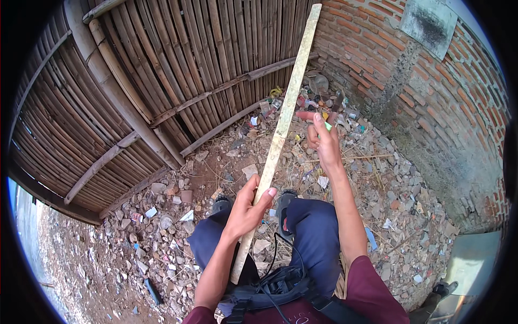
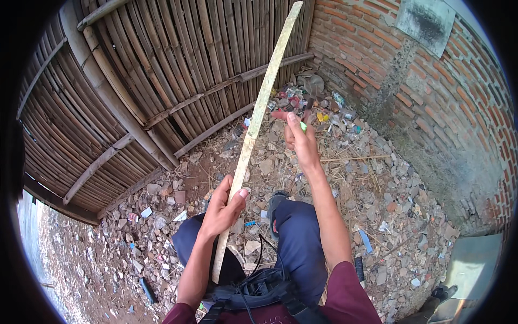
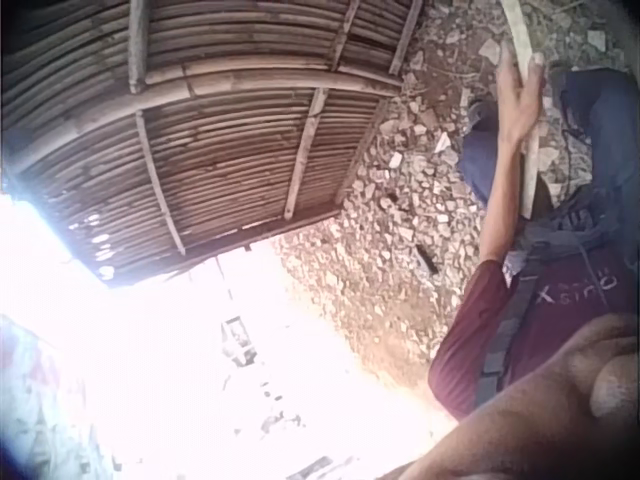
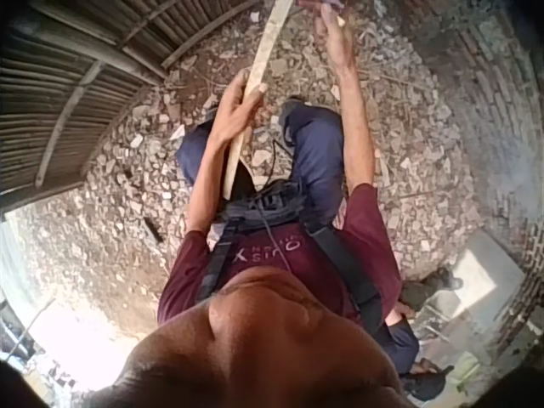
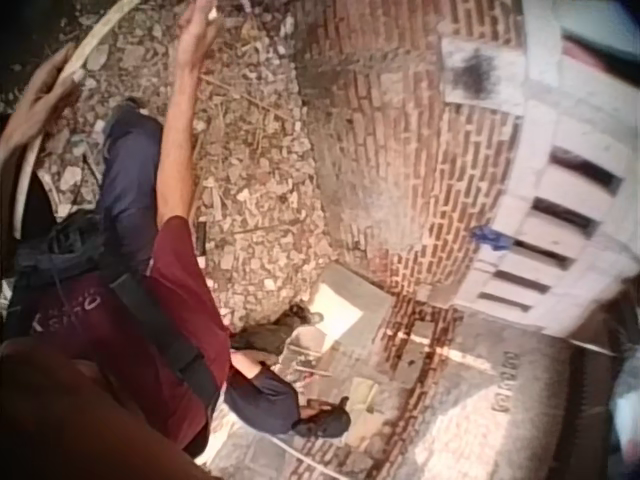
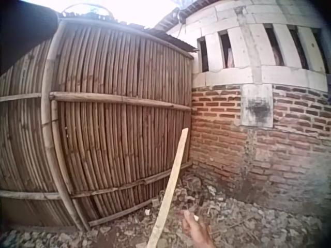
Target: The person whittles a long bamboo stick using a small knife, shaving off thin strips of the outer layer.
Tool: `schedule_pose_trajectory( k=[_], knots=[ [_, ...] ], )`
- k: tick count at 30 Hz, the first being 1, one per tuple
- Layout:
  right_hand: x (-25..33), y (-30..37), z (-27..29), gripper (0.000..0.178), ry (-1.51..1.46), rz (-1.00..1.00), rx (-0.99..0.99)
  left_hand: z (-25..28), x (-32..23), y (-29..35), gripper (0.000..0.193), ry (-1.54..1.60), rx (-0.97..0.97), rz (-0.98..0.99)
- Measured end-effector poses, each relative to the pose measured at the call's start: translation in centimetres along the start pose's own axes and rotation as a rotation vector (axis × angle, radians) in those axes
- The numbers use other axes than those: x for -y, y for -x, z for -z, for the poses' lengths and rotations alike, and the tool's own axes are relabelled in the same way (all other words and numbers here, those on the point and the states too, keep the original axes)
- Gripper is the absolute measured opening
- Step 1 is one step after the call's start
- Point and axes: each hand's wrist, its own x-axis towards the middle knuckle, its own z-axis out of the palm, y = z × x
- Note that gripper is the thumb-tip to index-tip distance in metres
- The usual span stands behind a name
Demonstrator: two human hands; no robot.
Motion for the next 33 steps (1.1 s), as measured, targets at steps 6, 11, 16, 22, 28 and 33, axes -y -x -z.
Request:
schedule_pose_trajectory(
  k=[6, 11, 16, 22, 28, 33],
  knots=[
    [2.0, 0.3, -2.3, 0.030, -0.164, -0.033, 0.040, 0.1, -2.9, -0.2, 0.032, -0.539, -0.113, -0.176],
    [2.0, 0.8, -3.2, 0.017, -0.299, -0.077, 0.058, -0.5, -5.2, 1.1, 0.029, -0.749, -0.203, -0.249],
    [2.3, 1.3, -2.8, 0.014, -0.377, -0.096, 0.107, 0.4, -6.6, 1.6, 0.040, -0.554, -0.097, -0.049],
    [0.3, 2.3, -4.8, 0.017, -0.365, -0.185, 0.249, 2.4, -6.8, -1.7, 0.057, -0.591, -0.038, 0.033],
    [-1.1, 1.9, -4.0, 0.018, 0.284, -0.063, 0.359, 3.9, -2.0, -4.1, 0.038, -0.118, 0.131, 0.270],
    [-3.9, 2.1, -1.6, 0.017, 0.821, 0.143, 0.176, 2.8, 1.6, -5.4, 0.041, -0.498, -0.087, 0.227]
  ],
)
